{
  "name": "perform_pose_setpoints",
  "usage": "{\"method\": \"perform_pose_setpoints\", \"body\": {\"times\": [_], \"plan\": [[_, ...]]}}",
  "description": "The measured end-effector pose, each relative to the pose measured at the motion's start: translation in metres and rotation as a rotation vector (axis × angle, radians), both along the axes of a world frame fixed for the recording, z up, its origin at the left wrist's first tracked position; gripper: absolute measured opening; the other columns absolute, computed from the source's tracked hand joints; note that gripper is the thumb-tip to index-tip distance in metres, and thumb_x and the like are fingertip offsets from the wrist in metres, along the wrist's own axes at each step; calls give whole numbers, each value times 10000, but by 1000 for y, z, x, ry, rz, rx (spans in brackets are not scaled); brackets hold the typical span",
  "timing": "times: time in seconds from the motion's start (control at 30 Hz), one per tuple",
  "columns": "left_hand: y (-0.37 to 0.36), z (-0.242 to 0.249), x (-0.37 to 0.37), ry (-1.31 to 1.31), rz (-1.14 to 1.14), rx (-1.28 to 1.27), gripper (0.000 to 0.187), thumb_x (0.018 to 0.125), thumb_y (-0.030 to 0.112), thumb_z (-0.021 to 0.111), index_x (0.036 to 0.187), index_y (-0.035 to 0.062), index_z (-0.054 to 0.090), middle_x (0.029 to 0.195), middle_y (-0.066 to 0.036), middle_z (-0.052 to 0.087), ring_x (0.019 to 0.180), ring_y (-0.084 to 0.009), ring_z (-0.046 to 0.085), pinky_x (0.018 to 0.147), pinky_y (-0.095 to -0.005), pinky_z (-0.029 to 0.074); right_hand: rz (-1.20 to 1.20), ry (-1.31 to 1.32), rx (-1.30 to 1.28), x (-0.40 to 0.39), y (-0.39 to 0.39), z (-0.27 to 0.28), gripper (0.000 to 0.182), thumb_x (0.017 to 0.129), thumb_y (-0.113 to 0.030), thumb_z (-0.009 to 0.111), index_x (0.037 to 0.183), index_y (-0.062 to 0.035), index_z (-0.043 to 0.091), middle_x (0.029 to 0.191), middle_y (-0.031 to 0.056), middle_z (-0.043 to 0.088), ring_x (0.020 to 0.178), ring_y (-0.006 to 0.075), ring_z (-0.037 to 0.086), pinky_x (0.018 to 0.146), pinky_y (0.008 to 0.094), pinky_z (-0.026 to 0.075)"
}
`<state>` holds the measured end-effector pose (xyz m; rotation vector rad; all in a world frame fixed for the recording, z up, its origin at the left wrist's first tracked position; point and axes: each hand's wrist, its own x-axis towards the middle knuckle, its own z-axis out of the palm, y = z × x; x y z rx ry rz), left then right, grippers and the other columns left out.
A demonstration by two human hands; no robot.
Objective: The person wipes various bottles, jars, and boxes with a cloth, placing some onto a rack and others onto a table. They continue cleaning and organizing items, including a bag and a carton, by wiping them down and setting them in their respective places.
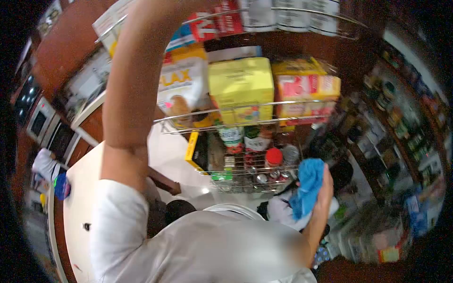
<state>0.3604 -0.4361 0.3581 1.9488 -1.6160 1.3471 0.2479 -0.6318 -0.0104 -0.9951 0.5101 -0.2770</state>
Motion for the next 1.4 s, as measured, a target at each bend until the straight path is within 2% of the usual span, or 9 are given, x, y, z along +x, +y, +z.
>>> {"method": "perform_pose_setpoints", "body": {"times": [0.1, 0.17, 0.4, 0.47, 0.8, 0.9, 0.97, 1.07, 1.4], "plan": [[106, -66, -53, 85, -149, -184, 371, 768, 291, 666, 978, -14, 666, 829, -126, 675, 730, -225, 643, 676, -274, 480, 42, -118, -203, 3, -27, -44, 378, 943, -394, 498, 1002, -38, 613, 868, 71, 646, 716, 188, 638, 567, 331, 537], [169, -108, -89, 527, -128, -452, 431, 710, 222, 650, 1000, -97, 636, 884, -168, 662, 765, -197, 636, 745, -294, 485, 100, -88, -249, 4, -42, -57, 346, 957, -320, 499, 979, -4, 637, 916, 78, 660, 779, 158, 632, 741, 267, 495], [262, -188, 3, 1047, 187, -910, 770, 808, 173, 705, 1397, -30, 253, 1258, -192, 498, 1175, -245, 489, 994, -366, 391, 140, 36, 7, 33, -38, -42, 430, 925, -424, 517, 1061, -27, 608, 939, 96, 643, 789, 208, 626, 726, 338, 513], [261, -200, 35, 1254, -137, -821, 750, 794, 203, 730, 1366, -17, 299, 1247, -201, 526, 1160, -243, 513, 987, -364, 404, 284, 67, -37, 47, -21, -25, 435, 921, -428, 521, 1084, -33, 601, 957, 97, 639, 796, 215, 620, 715, 349, 513], [225, -230, 26, 1045, -644, -1020, 372, 739, 64, 766, 1071, -2, 609, 998, -91, 676, 882, -145, 644, 781, -285, 524, 148, 11, -7, 69, 18, -45, 511, 905, -486, 471, 1236, -101, 524, 1140, 69, 574, 823, 230, 592, 660, 343, 498], [230, -216, 8, 985, -318, -927, 335, 750, 10, 728, 1067, -8, 619, 986, -87, 678, 881, -145, 640, 787, -287, 517, 605, -101, 76, 51, -4, -33, 553, 871, -382, 528, 1293, -34, 451, 1219, 109, 527, 999, 245, 562, 792, 350, 482], [208, -204, 17, 902, -341, -912, 313, 738, -37, 706, 1042, -4, 642, 987, -67, 679, 867, -133, 637, 777, -281, 515, 211, -376, -415, 43, 33, -10, 499, 830, -272, 603, 1212, 21, 473, 1138, 105, 537, 989, 203, 533, 892, 326, 418], [200, -208, 15, 641, -101, -839, 243, 767, -68, 685, 999, -2, 651, 999, -39, 648, 933, -121, 598, 807, -270, 484, 448, -678, -565, 32, 69, 59, 469, 790, -130, 627, 1202, 29, 469, 1167, 121, 512, 1050, 190, 497, 951, 314, 361], [195, -158, -12, 355, -373, -1134, 317, 764, -43, 718, 1051, -11, 589, 973, -86, 672, 859, -134, 632, 774, -271, 514, 176, -1433, -1134, 87, 198, 151, 414, 648, 27, 704, 1019, -101, 575, 1205, 217, 457, 1039, 405, 503, 896, 453, 431]]}}
